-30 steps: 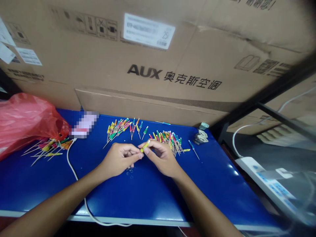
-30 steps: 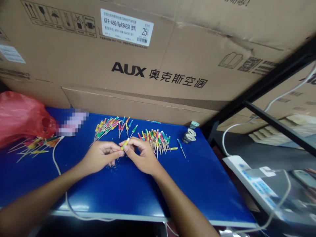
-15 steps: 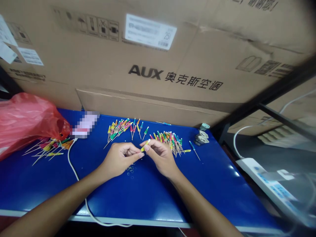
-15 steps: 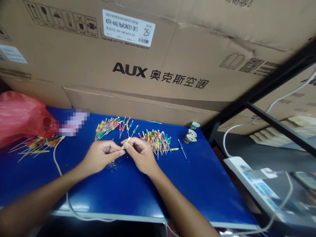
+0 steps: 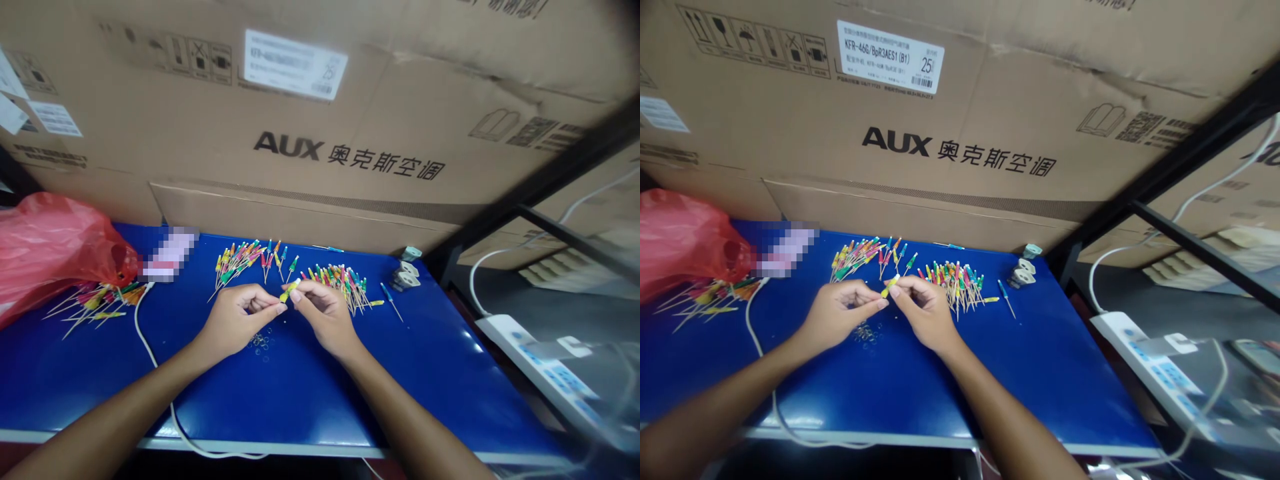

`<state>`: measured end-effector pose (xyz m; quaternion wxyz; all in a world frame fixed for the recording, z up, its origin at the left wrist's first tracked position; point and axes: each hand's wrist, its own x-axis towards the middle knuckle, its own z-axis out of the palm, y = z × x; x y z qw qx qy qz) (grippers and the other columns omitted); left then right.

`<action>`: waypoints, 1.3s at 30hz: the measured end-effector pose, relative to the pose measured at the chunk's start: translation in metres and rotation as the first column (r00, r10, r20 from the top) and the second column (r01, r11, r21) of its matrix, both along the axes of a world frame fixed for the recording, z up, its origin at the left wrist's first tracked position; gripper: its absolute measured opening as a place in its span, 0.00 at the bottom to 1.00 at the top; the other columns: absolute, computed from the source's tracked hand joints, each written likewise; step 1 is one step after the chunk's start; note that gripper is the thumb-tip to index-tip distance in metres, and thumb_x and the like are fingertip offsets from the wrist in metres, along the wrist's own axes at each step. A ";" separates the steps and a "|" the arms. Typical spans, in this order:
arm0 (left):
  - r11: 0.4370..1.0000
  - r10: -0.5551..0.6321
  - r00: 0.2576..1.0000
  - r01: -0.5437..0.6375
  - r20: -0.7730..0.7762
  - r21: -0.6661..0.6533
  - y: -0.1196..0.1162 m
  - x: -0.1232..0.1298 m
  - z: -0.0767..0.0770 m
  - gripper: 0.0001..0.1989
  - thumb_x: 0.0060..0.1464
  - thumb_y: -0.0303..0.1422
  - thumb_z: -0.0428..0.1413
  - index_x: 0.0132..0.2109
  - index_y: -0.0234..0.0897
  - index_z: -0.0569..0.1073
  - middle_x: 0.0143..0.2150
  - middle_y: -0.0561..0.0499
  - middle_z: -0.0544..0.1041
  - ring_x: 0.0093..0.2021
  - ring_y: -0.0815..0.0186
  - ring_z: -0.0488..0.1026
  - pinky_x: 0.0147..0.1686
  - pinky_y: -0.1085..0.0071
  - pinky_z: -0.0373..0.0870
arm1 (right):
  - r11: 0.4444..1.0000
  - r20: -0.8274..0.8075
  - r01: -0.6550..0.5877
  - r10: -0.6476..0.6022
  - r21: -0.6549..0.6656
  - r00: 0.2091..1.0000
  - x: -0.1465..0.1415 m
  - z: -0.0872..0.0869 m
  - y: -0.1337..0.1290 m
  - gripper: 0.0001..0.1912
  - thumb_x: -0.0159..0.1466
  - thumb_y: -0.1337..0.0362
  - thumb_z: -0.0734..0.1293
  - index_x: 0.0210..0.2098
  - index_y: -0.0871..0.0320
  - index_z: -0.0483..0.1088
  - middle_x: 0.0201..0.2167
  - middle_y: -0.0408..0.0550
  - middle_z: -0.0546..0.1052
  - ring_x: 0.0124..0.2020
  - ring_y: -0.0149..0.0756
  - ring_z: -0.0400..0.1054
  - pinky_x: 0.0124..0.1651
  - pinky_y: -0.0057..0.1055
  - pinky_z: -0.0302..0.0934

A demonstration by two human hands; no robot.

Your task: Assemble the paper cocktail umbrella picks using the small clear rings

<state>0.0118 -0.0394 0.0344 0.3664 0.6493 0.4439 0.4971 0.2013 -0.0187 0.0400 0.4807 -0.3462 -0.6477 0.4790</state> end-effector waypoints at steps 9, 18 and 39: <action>1.000 0.022 0.999 -0.021 -0.032 0.022 0.000 -0.001 -0.004 0.09 0.55 0.36 0.64 0.31 0.35 0.79 0.25 0.52 0.79 0.23 0.70 0.70 0.23 0.75 0.66 | 0.998 0.097 -0.056 0.053 0.034 0.994 -0.002 -0.007 0.001 0.10 0.67 0.55 0.69 0.39 0.55 0.77 0.32 0.45 0.79 0.34 0.35 0.72 0.39 0.34 0.68; 0.999 0.032 0.999 -0.031 -0.039 0.030 0.001 0.000 -0.003 0.09 0.55 0.37 0.64 0.32 0.35 0.79 0.25 0.52 0.78 0.23 0.70 0.70 0.24 0.75 0.66 | 0.993 0.184 -0.084 0.068 0.078 0.981 0.000 -0.005 0.002 0.12 0.68 0.53 0.67 0.40 0.53 0.78 0.31 0.45 0.78 0.33 0.36 0.71 0.36 0.34 0.68; 0.990 0.102 0.791 -0.019 -0.603 0.143 0.025 -0.032 -0.001 0.14 0.61 0.46 0.56 0.43 0.44 0.80 0.43 0.50 0.81 0.36 0.61 0.75 0.38 0.66 0.70 | 0.932 0.031 0.362 -0.363 0.031 0.931 0.033 0.008 0.026 0.12 0.67 0.55 0.67 0.39 0.58 0.74 0.27 0.46 0.79 0.27 0.34 0.72 0.32 0.30 0.66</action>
